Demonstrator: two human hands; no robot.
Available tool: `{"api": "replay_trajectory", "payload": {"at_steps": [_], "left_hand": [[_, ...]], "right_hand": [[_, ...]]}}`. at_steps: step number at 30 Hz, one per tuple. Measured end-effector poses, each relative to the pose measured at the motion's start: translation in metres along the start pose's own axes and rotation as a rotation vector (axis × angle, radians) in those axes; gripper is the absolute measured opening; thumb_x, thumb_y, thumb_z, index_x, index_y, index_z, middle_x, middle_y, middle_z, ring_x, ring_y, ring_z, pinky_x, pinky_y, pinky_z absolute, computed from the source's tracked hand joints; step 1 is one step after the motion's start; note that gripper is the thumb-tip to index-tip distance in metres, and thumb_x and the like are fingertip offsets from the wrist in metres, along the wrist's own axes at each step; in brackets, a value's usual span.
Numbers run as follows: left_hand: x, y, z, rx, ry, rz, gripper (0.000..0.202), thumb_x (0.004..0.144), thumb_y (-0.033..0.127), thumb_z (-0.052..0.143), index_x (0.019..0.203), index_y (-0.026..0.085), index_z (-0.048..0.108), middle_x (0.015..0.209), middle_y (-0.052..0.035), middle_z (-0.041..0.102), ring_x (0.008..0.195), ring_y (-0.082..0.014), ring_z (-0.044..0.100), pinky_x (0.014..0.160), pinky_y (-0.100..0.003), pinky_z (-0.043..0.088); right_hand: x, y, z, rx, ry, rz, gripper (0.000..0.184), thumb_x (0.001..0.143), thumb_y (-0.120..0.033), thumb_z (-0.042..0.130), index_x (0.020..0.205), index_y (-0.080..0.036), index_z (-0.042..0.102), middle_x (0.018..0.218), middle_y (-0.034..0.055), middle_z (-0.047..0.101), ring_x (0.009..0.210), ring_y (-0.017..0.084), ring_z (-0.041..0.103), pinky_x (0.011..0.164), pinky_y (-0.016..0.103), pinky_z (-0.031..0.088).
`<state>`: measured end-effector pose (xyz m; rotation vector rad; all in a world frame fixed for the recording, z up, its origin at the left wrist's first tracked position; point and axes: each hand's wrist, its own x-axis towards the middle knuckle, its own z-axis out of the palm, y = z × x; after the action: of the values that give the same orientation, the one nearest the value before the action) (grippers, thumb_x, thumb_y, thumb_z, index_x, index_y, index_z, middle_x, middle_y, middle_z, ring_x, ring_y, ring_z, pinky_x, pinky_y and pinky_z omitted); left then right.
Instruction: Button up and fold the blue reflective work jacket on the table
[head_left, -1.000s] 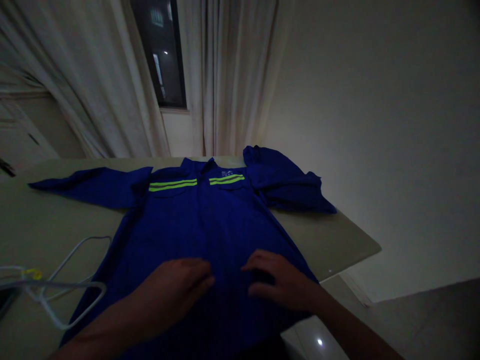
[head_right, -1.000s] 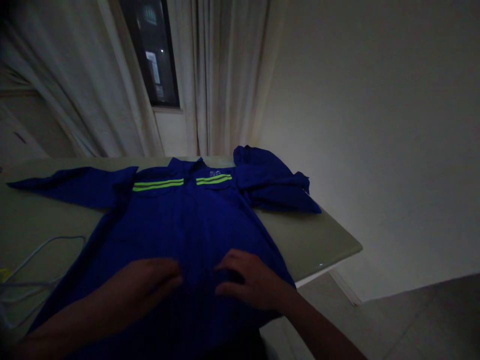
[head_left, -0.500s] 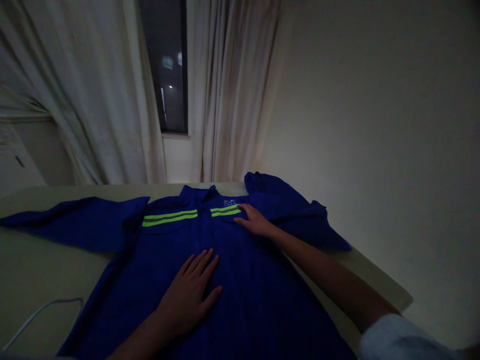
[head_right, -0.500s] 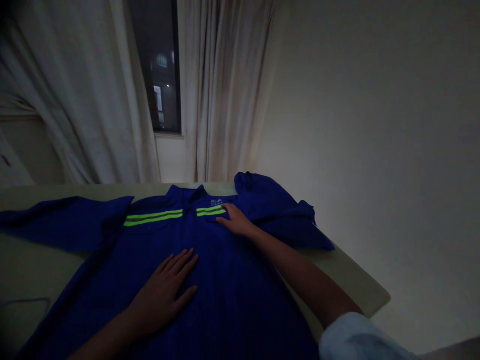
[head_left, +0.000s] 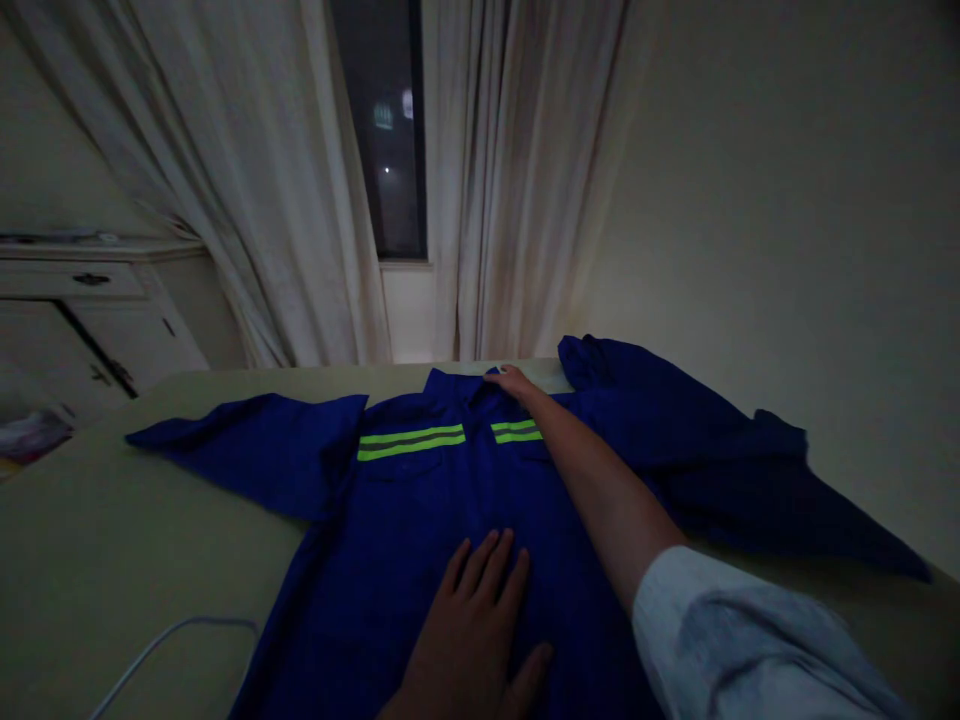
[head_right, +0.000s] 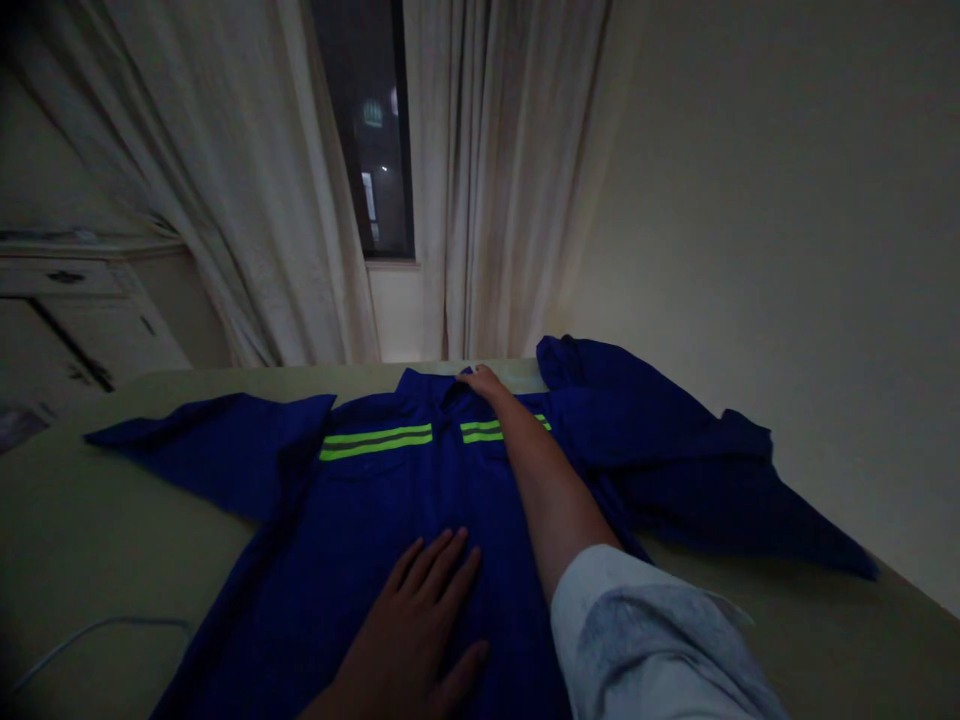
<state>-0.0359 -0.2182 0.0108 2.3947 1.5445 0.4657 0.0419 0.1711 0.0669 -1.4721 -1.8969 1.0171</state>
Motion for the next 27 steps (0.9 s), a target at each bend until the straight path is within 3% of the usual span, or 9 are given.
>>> {"api": "replay_trajectory", "payload": {"at_steps": [4, 6, 10, 14, 16, 18, 22, 25, 27], "left_hand": [[-0.001, 0.002, -0.004, -0.006, -0.007, 0.007, 0.080, 0.103, 0.065, 0.045, 0.170, 0.033, 0.015, 0.176, -0.0051, 0.017, 0.161, -0.0349, 0.024, 0.130, -0.063, 0.024], [-0.001, 0.004, -0.007, -0.004, -0.016, 0.002, 0.078, 0.104, 0.066, 0.040, 0.170, 0.032, 0.017, 0.176, -0.0061, 0.017, 0.161, -0.0343, 0.023, 0.131, -0.063, 0.022], [-0.001, 0.005, -0.010, 0.029, -0.002, -0.013, 0.074, 0.105, 0.067, 0.037, 0.169, 0.030, 0.024, 0.175, -0.0073, 0.022, 0.161, -0.0333, 0.025, 0.131, -0.061, 0.023], [-0.001, 0.005, -0.007, 0.085, 0.067, 0.016, 0.071, 0.106, 0.063, 0.040, 0.166, 0.028, 0.033, 0.173, -0.0095, 0.032, 0.158, -0.0337, 0.032, 0.129, -0.061, 0.025], [-0.001, 0.004, -0.006, 0.109, 0.120, 0.027, 0.066, 0.106, 0.060, 0.043, 0.163, 0.027, 0.040, 0.168, -0.0101, 0.040, 0.154, -0.0330, 0.039, 0.128, -0.060, 0.028], [-0.001, 0.003, -0.005, 0.127, 0.163, 0.040, 0.061, 0.106, 0.057, 0.045, 0.159, 0.027, 0.046, 0.163, -0.0101, 0.048, 0.149, -0.0315, 0.045, 0.128, -0.057, 0.031], [0.001, -0.001, -0.001, 0.152, 0.169, 0.029, 0.063, 0.106, 0.060, 0.043, 0.159, 0.026, 0.048, 0.164, -0.0118, 0.046, 0.150, -0.0333, 0.045, 0.125, -0.059, 0.034], [0.003, -0.005, 0.001, 0.162, 0.141, 0.012, 0.067, 0.105, 0.064, 0.040, 0.160, 0.026, 0.047, 0.167, -0.0126, 0.042, 0.152, -0.0350, 0.042, 0.125, -0.061, 0.034], [0.004, -0.005, 0.001, 0.162, 0.130, 0.011, 0.068, 0.105, 0.065, 0.039, 0.160, 0.027, 0.047, 0.168, -0.0119, 0.041, 0.152, -0.0354, 0.042, 0.125, -0.062, 0.033]], "right_hand": [[-0.005, -0.006, -0.011, 0.068, -0.194, -0.015, 0.033, 0.070, -0.030, 0.091, 0.093, -0.011, 0.076, 0.093, 0.0159, 0.081, 0.083, 0.030, 0.077, 0.081, 0.041, 0.063], [-0.017, -0.012, -0.021, 0.102, -0.246, -0.064, 0.025, 0.073, -0.025, 0.088, 0.090, -0.012, 0.075, 0.090, 0.0127, 0.081, 0.079, 0.025, 0.076, 0.080, 0.038, 0.062], [-0.063, -0.020, -0.052, 0.101, -0.337, -0.300, 0.022, 0.078, -0.022, 0.082, 0.100, -0.018, 0.079, 0.110, 0.0058, 0.079, 0.107, 0.022, 0.072, 0.102, 0.036, 0.054], [-0.137, 0.001, -0.092, -0.256, -0.532, -0.617, 0.056, 0.061, -0.028, 0.096, 0.115, -0.026, 0.080, 0.139, 0.0064, 0.068, 0.135, 0.030, 0.057, 0.118, 0.047, 0.041], [-0.172, 0.021, -0.110, -0.317, -0.371, -0.620, 0.060, 0.067, -0.036, 0.095, 0.123, -0.026, 0.076, 0.143, 0.0081, 0.064, 0.135, 0.029, 0.057, 0.116, 0.045, 0.042], [-0.198, 0.042, -0.132, -0.320, -0.072, -0.518, 0.044, 0.084, -0.043, 0.083, 0.121, -0.021, 0.075, 0.131, 0.0111, 0.070, 0.121, 0.026, 0.065, 0.108, 0.041, 0.049], [-0.227, 0.081, -0.193, -0.429, 0.523, 0.016, 0.045, 0.099, -0.056, 0.061, 0.117, -0.016, 0.070, 0.111, 0.0158, 0.075, 0.108, 0.030, 0.071, 0.099, 0.042, 0.053], [-0.239, 0.106, -0.233, -0.388, 0.654, 0.371, 0.069, 0.089, -0.064, 0.071, 0.132, -0.011, 0.061, 0.126, 0.0239, 0.071, 0.123, 0.040, 0.067, 0.107, 0.051, 0.049], [-0.246, 0.119, -0.249, -0.309, 0.700, 0.472, 0.087, 0.075, -0.060, 0.085, 0.137, -0.005, 0.056, 0.132, 0.0304, 0.067, 0.127, 0.044, 0.064, 0.108, 0.054, 0.049]]}}
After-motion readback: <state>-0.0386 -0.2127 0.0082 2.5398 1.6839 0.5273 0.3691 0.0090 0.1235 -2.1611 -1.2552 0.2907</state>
